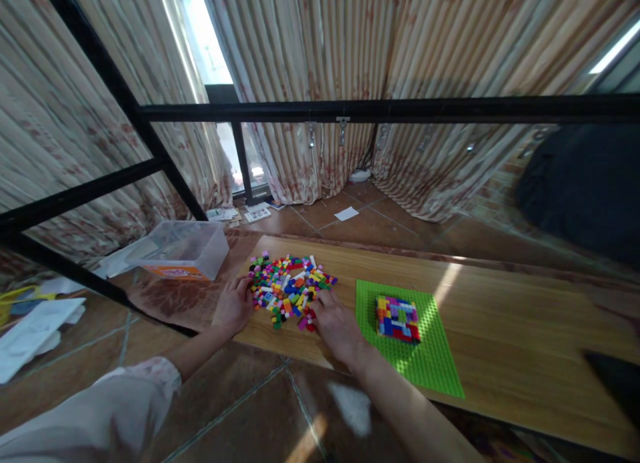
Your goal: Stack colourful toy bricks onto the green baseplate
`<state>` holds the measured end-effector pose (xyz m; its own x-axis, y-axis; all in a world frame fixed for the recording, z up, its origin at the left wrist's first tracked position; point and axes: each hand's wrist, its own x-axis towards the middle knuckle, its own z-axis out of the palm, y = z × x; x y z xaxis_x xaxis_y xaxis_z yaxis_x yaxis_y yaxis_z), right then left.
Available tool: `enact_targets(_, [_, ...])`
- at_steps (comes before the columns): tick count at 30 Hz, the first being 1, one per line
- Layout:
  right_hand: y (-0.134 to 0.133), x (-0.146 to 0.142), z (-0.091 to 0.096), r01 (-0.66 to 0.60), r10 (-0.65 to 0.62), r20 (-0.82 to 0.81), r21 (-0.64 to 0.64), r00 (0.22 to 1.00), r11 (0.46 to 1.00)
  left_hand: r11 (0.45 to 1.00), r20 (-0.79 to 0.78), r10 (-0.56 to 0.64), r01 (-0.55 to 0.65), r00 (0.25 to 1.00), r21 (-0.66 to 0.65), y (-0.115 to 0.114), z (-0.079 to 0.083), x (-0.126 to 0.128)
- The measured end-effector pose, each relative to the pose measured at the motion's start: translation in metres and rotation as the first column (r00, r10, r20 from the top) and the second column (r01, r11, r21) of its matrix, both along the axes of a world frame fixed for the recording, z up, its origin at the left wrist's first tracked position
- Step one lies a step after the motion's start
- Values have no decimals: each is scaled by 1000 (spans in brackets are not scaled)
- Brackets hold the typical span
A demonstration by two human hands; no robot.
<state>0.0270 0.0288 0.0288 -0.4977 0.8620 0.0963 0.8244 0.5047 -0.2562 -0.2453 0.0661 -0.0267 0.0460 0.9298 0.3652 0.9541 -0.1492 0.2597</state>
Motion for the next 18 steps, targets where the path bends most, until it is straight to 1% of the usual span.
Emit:
enact_targets(2, [-3,5,11,-16,16,-41,-2,999,1000,1000,-4,4,-4,1000,-4,0,1,1])
enact_targets(4, [-7,17,24,-40,40,-82,0,996,999,1000,-10,11,-11,1000,-7,0,2,1])
enact_targets(6, [-10,40,33,-33,33,-109,8,993,999,1000,-24,18,-19,1000,-8,0,2,1])
enact_targets(8, [-12,74,35,45,-42,-118,17,992,999,1000,-41,19,-19,999,-10,1,1,0])
enact_targets(11, [-15,135,25,204,-194,-173,39,966,978,1000,-62,11,-11,998,-7,2,-2,-2])
enact_targets(12, [-16,154,19,234,-220,-197,49,955,971,1000,-68,10,-11,998,-6,3,-3,-3])
enact_targets(14, [-19,183,9,308,-288,-199,75,937,949,1000,-78,14,-14,997,-2,3,-4,-4])
enact_targets(16, [-21,198,2,340,-322,-180,82,930,937,1000,-89,18,-18,996,-5,4,-4,-5])
enact_targets(18, [-21,200,-4,341,-321,-183,86,929,936,1000,-99,19,-20,995,-8,5,-4,-5])
